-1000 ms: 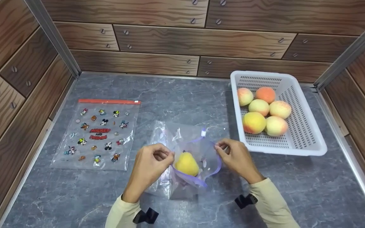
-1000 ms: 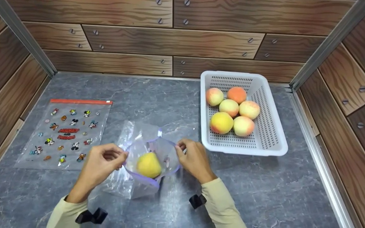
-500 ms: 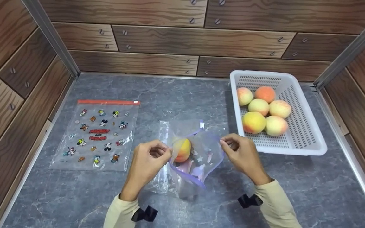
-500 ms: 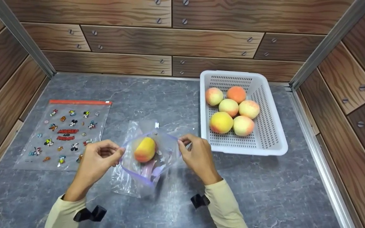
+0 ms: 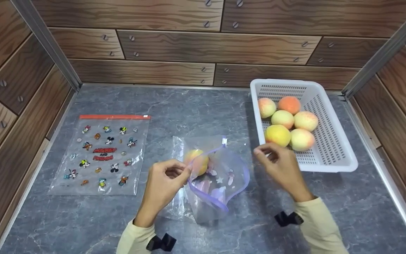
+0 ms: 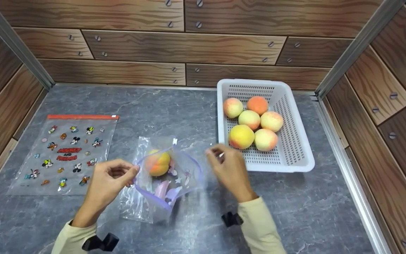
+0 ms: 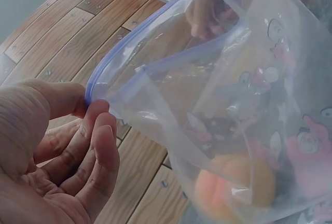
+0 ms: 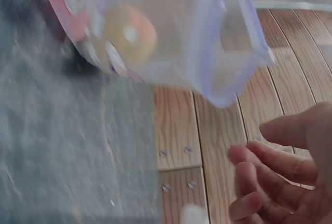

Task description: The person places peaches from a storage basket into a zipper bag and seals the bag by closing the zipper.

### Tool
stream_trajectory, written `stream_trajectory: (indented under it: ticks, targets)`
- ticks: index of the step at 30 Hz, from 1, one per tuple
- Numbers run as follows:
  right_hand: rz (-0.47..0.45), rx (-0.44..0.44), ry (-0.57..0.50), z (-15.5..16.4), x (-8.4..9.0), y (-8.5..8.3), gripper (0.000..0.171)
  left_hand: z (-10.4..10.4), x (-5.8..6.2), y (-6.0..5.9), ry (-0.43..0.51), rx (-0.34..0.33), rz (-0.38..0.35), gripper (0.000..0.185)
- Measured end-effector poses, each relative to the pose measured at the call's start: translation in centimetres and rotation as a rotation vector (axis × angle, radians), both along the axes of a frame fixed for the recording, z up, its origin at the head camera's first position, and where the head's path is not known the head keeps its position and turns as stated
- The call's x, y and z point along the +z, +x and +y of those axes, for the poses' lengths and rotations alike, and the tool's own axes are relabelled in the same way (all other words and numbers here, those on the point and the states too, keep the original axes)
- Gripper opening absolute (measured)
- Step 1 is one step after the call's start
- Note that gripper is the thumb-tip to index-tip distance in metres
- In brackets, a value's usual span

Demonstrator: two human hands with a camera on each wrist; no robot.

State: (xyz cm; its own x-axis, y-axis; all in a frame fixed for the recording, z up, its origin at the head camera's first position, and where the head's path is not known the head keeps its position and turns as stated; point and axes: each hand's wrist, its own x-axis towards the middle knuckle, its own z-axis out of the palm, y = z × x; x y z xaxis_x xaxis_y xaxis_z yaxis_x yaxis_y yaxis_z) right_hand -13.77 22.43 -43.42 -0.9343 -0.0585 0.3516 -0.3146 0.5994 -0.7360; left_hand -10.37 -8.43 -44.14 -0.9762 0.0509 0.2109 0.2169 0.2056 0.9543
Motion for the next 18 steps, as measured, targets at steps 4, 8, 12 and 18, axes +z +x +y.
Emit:
stream_trajectory:
  ticks: [4, 8, 12, 18]
  targets:
    - [0.032, -0.083, -0.078, 1.8, 1.2, -1.6, 0.009, 0.1, -0.1, 0.0, 0.026, -0.015, -0.007, 0.013]
    - [0.055, -0.160, -0.032, 3.9, 2.1, -3.6, 0.014, 0.3, -0.1, 0.0, 0.044, -0.023, -0.010, 0.014]
    - [0.055, -0.176, 0.094, 5.7, 2.7, -5.3, 0.020, 0.4, -0.3, 0.1, 0.050, -0.036, -0.025, 0.014]
    - [0.011, -0.134, 0.310, 7.0, 2.3, -7.5, 0.031, 0.5, -0.5, 0.2, 0.034, -0.038, -0.040, 0.015]
